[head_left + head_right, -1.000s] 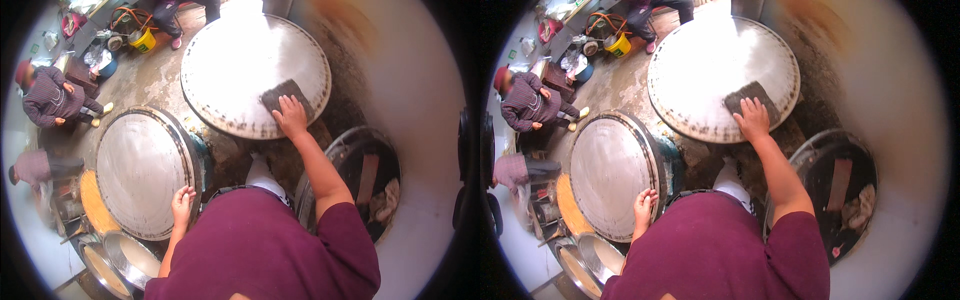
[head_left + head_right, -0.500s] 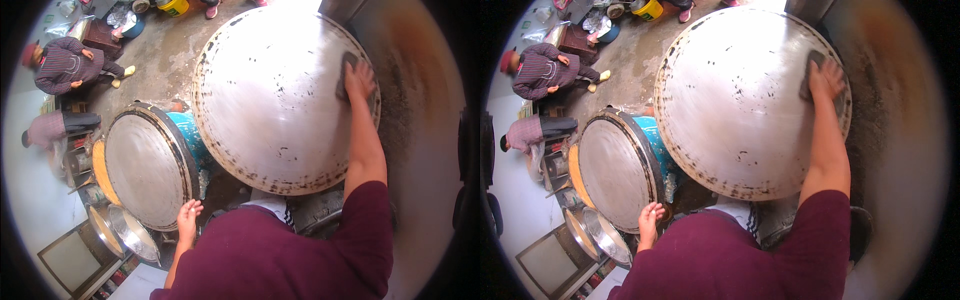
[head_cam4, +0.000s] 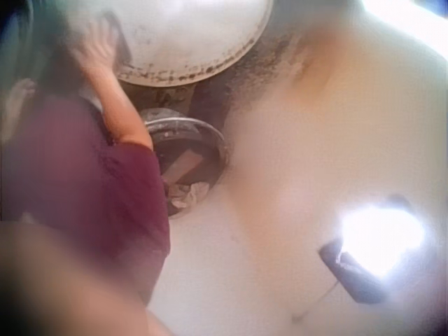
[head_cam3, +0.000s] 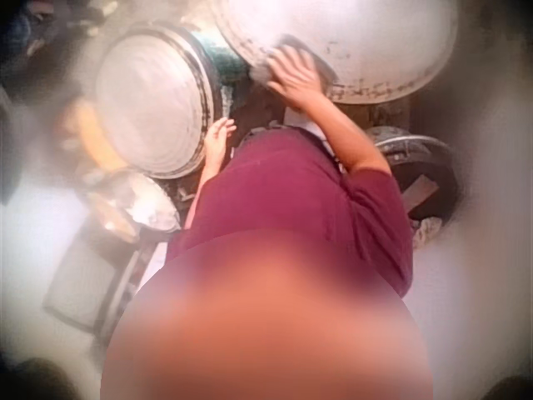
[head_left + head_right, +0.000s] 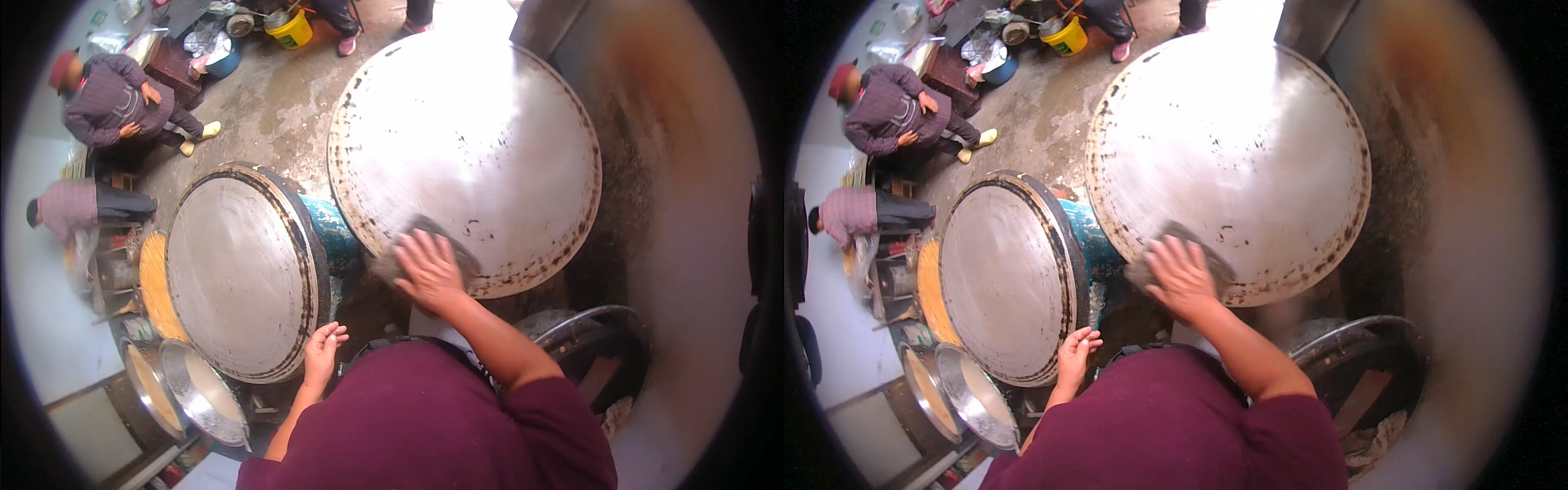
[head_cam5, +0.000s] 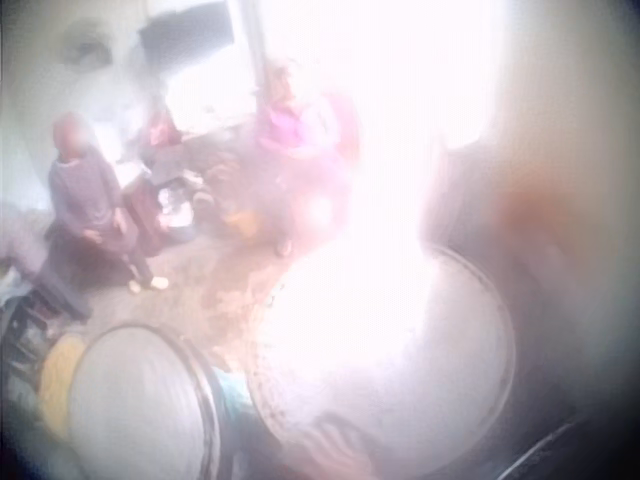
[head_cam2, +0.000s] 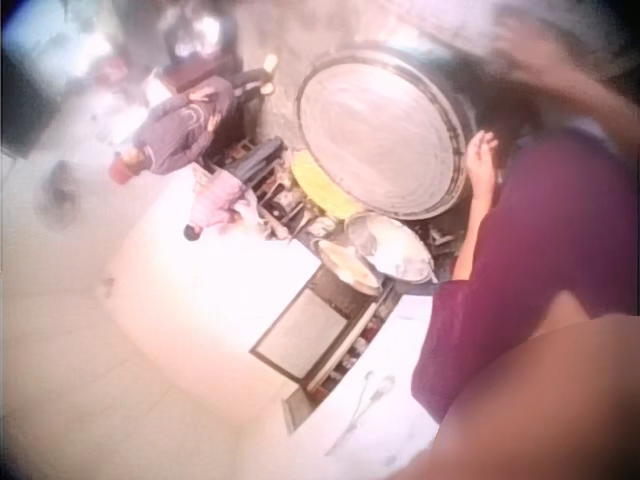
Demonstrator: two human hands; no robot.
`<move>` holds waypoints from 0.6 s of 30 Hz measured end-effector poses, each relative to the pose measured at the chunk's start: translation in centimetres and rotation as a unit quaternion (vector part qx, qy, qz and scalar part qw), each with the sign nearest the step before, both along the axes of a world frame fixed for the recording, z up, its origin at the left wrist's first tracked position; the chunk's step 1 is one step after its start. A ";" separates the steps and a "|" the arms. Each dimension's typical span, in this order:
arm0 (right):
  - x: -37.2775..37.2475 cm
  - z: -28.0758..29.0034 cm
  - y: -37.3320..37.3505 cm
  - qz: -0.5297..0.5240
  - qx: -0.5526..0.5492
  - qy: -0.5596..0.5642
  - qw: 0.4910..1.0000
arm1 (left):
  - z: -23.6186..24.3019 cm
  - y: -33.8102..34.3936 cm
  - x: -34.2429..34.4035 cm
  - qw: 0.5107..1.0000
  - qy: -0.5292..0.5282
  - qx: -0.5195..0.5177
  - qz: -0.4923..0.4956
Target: The person scoops batter from a large metal bowl and spreads it onto a hot circular griddle using a yellow plastic scraper. They cook the crepe, lift it off the griddle, and place it onto a stack. The person then scrapes the griddle surface clean and repeats the process.
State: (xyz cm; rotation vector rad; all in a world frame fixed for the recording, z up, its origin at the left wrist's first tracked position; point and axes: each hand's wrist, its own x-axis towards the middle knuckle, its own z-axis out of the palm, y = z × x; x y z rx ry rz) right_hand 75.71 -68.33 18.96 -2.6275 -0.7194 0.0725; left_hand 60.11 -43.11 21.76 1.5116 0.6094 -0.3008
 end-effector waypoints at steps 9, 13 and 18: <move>11.3 -5.3 -27.9 -0.563 -0.303 -0.005 0.769 | 0.0 0.2 3.6 0.998 0.020 0.035 0.054; 30.0 -4.5 -27.4 -0.552 -0.272 -0.006 0.788 | 2.4 -1.1 4.8 0.987 0.057 0.088 0.121; 41.5 -4.1 -6.3 -0.241 -0.181 -0.001 0.953 | 6.1 -2.6 4.9 0.973 0.078 0.138 0.168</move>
